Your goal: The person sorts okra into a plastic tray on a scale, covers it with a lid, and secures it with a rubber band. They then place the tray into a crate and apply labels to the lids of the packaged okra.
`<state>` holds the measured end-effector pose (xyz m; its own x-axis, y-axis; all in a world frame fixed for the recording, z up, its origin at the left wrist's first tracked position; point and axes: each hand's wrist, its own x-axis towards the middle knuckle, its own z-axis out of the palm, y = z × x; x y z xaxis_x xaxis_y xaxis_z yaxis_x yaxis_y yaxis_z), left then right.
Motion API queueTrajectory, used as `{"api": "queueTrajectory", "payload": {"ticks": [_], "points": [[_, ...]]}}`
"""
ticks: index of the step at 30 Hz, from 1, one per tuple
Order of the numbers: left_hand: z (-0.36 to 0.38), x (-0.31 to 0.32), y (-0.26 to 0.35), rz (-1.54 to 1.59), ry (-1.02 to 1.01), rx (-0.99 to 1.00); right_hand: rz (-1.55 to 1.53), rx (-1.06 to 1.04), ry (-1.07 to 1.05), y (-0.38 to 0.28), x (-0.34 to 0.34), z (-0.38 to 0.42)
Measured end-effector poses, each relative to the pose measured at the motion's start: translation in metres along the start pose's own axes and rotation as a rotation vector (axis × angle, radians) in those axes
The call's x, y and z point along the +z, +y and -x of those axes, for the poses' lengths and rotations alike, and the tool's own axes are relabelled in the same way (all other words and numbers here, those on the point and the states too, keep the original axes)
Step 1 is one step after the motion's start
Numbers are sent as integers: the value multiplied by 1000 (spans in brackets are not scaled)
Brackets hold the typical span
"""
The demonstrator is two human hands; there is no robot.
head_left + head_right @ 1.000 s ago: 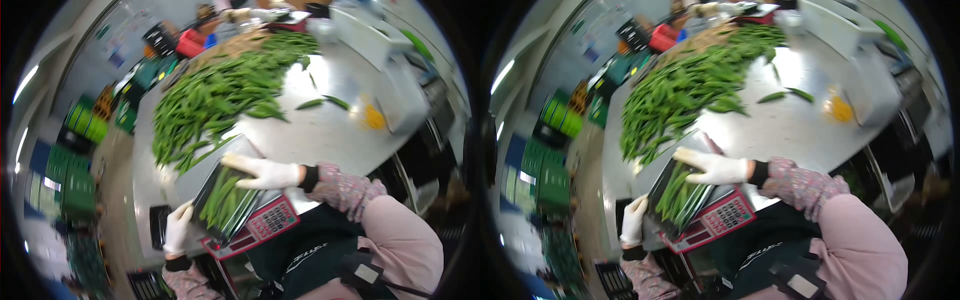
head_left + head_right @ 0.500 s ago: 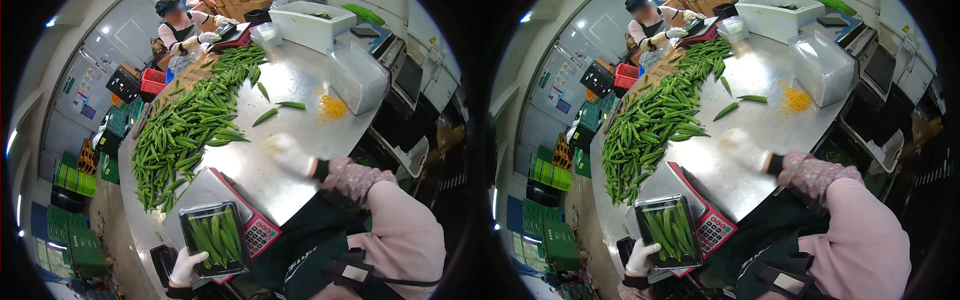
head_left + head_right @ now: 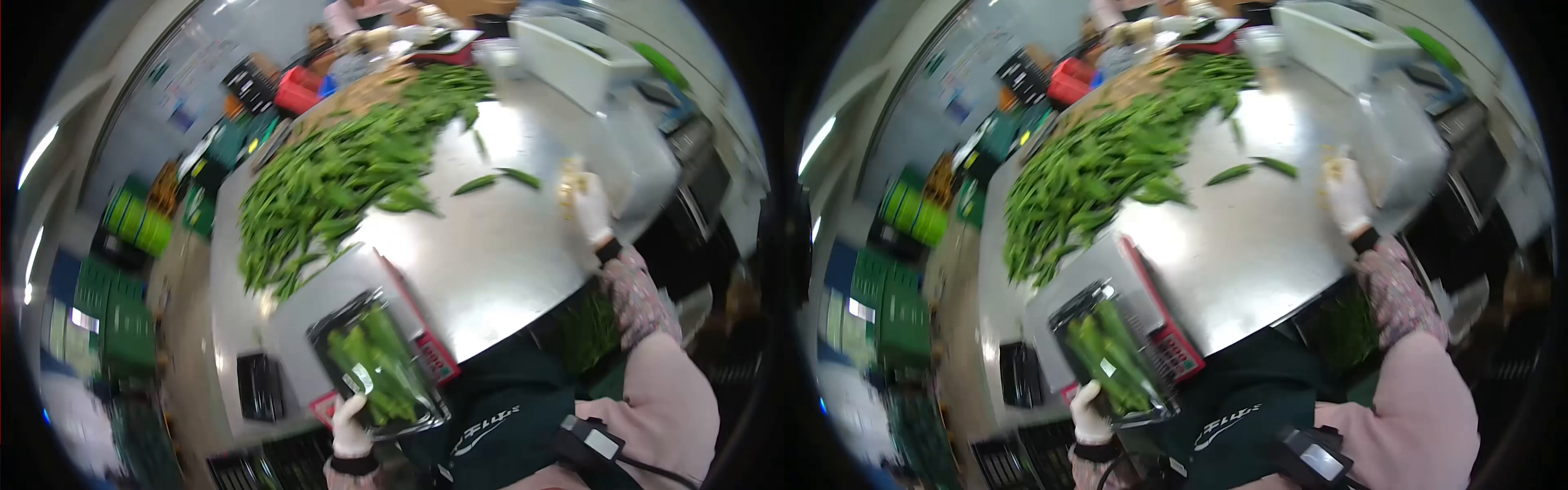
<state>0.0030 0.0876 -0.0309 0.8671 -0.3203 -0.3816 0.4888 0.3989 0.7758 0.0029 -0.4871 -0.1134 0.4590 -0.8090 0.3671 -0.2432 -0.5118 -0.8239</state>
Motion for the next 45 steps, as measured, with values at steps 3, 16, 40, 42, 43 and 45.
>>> {"api": "queueTrajectory", "payload": {"ticks": [3,16,40,42,43,45], "points": [[3,30,-10,31,-66,-68,-340,-25,-211,-30,12,13],[0,54,-21,201,-375,63,-1074,1010,-1592,-140,63,200],[44,-48,29,39,-158,138,-394,-855,-1623,-319,11,197],[44,-51,27,17,-80,156,-445,-623,-1387,-300,40,187],[49,-48,34,-18,-108,152,-423,-325,-1274,-295,51,181],[50,-49,38,-116,-177,144,-518,-246,-1406,-311,61,182]]}}
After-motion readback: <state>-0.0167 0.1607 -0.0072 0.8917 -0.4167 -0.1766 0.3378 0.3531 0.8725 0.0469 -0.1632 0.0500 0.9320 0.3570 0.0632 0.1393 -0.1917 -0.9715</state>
